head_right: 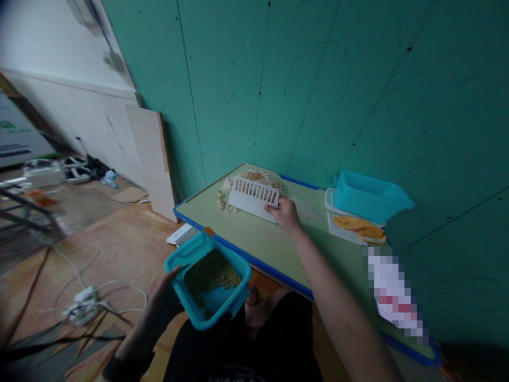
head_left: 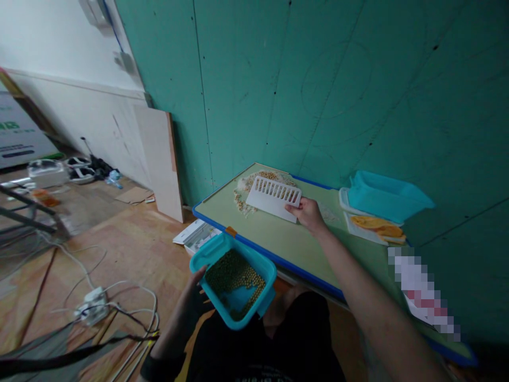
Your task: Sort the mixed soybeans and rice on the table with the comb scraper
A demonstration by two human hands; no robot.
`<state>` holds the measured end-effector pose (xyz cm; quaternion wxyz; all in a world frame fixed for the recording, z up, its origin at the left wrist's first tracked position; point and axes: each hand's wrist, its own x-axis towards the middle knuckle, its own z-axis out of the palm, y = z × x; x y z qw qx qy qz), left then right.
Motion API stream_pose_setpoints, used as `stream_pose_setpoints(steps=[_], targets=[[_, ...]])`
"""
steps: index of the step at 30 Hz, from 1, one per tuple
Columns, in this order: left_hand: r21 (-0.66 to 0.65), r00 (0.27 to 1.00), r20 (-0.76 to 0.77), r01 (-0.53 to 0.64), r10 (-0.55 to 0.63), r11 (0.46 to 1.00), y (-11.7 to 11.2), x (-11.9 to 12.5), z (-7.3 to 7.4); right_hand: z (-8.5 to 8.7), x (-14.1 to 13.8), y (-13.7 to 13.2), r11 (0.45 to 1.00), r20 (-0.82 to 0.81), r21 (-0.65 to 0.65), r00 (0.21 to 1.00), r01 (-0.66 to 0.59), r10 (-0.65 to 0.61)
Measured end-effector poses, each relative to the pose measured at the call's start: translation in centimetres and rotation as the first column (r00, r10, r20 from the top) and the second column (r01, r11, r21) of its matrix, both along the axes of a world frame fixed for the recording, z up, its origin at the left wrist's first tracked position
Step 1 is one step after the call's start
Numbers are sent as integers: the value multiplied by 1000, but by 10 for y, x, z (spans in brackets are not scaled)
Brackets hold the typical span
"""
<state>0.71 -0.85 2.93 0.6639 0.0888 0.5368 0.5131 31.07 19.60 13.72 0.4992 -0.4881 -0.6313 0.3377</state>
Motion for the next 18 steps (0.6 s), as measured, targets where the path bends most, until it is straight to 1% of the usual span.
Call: stream_pose_setpoints(steps=[2, 4, 10, 14, 18], targets=[[10, 1000, 29, -1, 0, 1000, 0, -3, -5, -1, 3, 1, 1000, 18, -5, 1000, 2, -2], [29, 999, 35, -3, 2, 1000, 0, -4, -6, -2, 5, 2, 1000, 22, -10, 1000, 6, -6], [31, 1000, -8, 8, -8, 999, -2, -1, 0, -4, 3, 2, 1000, 2, -22, 1000, -18, 18], [30, 1000, -9, 15, -14, 999, -2, -1, 0, -2, -2, 0, 998, -1, -33, 999, -46, 46], [32, 1000, -7, 23, -23, 999, -1, 1, 3, -3, -7, -1, 997, 11, -24, 998, -67, 67]])
